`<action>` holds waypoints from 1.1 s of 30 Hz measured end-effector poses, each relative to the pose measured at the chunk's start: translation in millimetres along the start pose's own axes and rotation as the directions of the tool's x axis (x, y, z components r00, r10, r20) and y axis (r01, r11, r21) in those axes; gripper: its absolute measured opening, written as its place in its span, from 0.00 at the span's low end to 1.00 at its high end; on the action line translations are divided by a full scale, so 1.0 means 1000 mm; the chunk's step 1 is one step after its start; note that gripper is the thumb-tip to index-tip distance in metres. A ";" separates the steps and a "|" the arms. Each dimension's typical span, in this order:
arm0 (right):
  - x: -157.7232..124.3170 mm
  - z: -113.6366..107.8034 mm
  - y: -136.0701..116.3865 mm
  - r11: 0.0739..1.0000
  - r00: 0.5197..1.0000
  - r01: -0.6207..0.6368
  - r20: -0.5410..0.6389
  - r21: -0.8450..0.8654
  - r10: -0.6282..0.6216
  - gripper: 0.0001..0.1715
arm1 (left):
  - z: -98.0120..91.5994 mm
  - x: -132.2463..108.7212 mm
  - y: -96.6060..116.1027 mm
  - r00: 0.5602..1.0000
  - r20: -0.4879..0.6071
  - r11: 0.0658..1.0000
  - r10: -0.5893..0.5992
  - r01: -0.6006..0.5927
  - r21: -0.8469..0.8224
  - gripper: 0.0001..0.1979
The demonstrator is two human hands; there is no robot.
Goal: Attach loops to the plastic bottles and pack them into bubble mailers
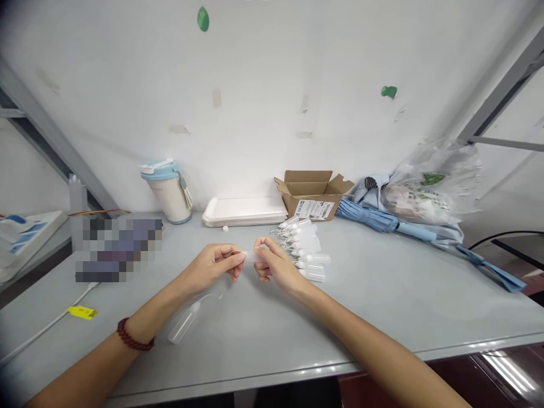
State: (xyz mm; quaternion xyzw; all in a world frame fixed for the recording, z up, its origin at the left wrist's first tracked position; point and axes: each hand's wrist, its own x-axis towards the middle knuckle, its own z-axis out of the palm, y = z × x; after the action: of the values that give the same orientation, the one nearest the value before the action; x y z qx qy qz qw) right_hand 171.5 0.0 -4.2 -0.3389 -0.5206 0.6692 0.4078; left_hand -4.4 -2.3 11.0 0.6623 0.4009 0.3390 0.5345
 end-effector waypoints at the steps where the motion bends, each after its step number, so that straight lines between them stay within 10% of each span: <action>1: 0.000 0.000 0.000 1.000 1.000 -0.016 -0.004 0.007 0.016 0.12 | 0.000 0.000 0.001 1.000 -0.015 0.999 0.026 -0.025 0.032 0.12; 15: -0.001 0.005 -0.005 0.995 0.996 -0.085 -0.027 0.054 0.087 0.16 | 0.000 0.003 -0.007 0.997 0.012 0.997 -0.072 0.072 0.017 0.21; 24: 0.000 0.002 -0.004 0.987 0.993 -0.119 0.009 0.103 0.119 0.15 | 0.000 -0.002 0.000 0.974 -0.035 0.902 0.223 -0.192 0.387 0.11; 33: -0.002 0.007 -0.006 0.988 0.991 -0.132 -0.002 0.081 0.132 0.16 | 0.002 0.000 0.000 0.997 0.027 0.994 -0.077 0.075 0.080 0.22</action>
State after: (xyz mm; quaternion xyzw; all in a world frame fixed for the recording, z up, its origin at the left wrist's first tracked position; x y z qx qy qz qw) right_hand 167.7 -4.3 3.2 -0.3581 -0.4680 0.7141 0.3778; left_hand -3.0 -3.0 10.7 0.6722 0.4308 0.2923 0.5265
